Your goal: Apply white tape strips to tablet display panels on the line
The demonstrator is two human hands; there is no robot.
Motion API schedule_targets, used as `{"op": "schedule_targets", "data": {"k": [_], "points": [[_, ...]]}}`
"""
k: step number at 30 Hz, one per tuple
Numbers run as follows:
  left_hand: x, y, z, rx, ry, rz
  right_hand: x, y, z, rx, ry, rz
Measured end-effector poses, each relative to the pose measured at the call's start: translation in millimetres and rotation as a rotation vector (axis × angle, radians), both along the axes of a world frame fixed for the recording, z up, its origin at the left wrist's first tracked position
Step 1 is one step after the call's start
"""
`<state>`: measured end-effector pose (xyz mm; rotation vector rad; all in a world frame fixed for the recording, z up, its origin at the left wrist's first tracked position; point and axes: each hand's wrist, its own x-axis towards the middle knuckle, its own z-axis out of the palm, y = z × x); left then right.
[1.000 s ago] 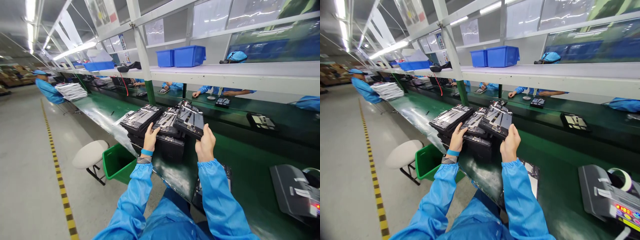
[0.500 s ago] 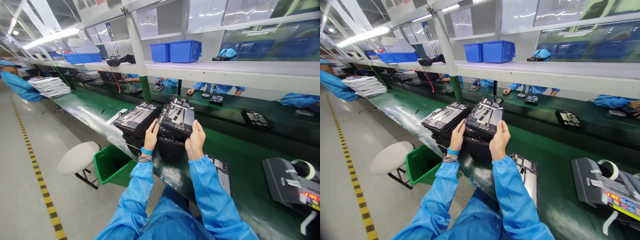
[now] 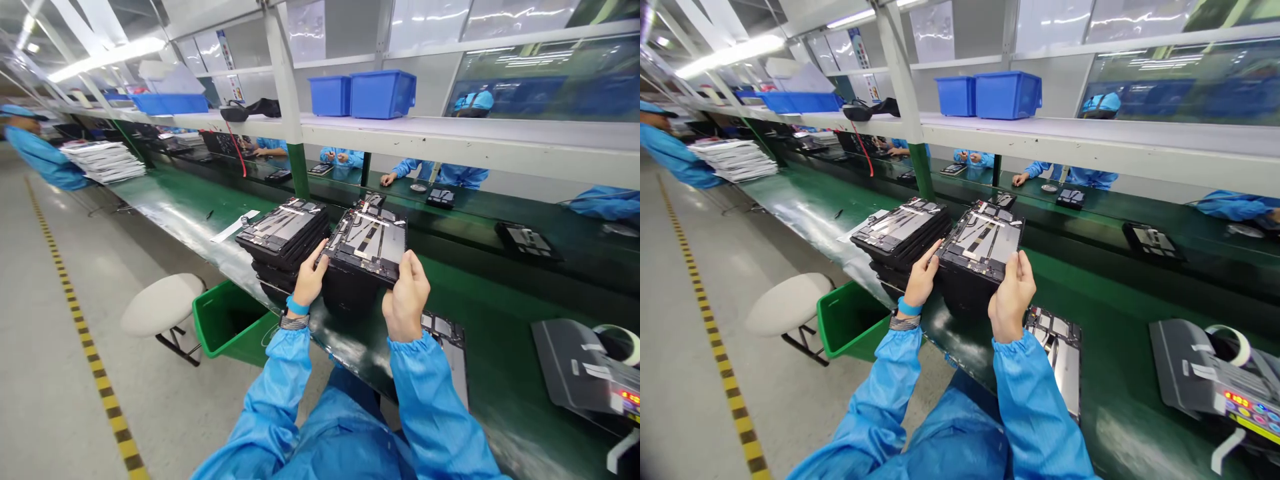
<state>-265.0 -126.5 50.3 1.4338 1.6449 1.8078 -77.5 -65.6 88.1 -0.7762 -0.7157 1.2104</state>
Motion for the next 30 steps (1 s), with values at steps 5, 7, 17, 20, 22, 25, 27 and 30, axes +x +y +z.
{"op": "schedule_targets", "data": {"k": [5, 7, 17, 20, 22, 25, 27, 30], "points": [[2.5, -4.6, -5.7, 0.128, 0.017, -0.098, -15.8, 11.4, 7.7, 0.05, -0.037, -0.074], [4.6, -6.5, -2.7, 0.141, 0.022, -0.104, -22.3, 11.3, 11.2, 0.059, -0.061, -0.055], [8.3, 2.9, 6.0, 0.158, -0.061, -0.082, -19.9, 9.4, 8.8, 0.094, -0.36, -0.024], [16.8, -4.5, 3.9, 0.165, -0.036, -0.083, -2.5, -15.3, 7.8, 0.087, -0.455, -0.074], [22.3, -24.5, -5.2, 0.184, -0.027, -0.044, 10.5, -53.8, 1.5, 0.182, -0.464, -0.207], [14.5, -73.1, -35.0, 0.175, -0.091, 0.172, 16.4, -121.7, -27.9, 0.436, -0.393, -0.104], [-9.5, -102.9, -61.0, 0.197, -0.255, 0.451, -1.7, -149.8, -61.6, 0.401, -0.454, 0.324], [-68.2, -114.8, -93.6, 0.19, -0.512, 0.651, -64.5, -144.4, -117.0, 0.064, -0.447, 0.589]]}}
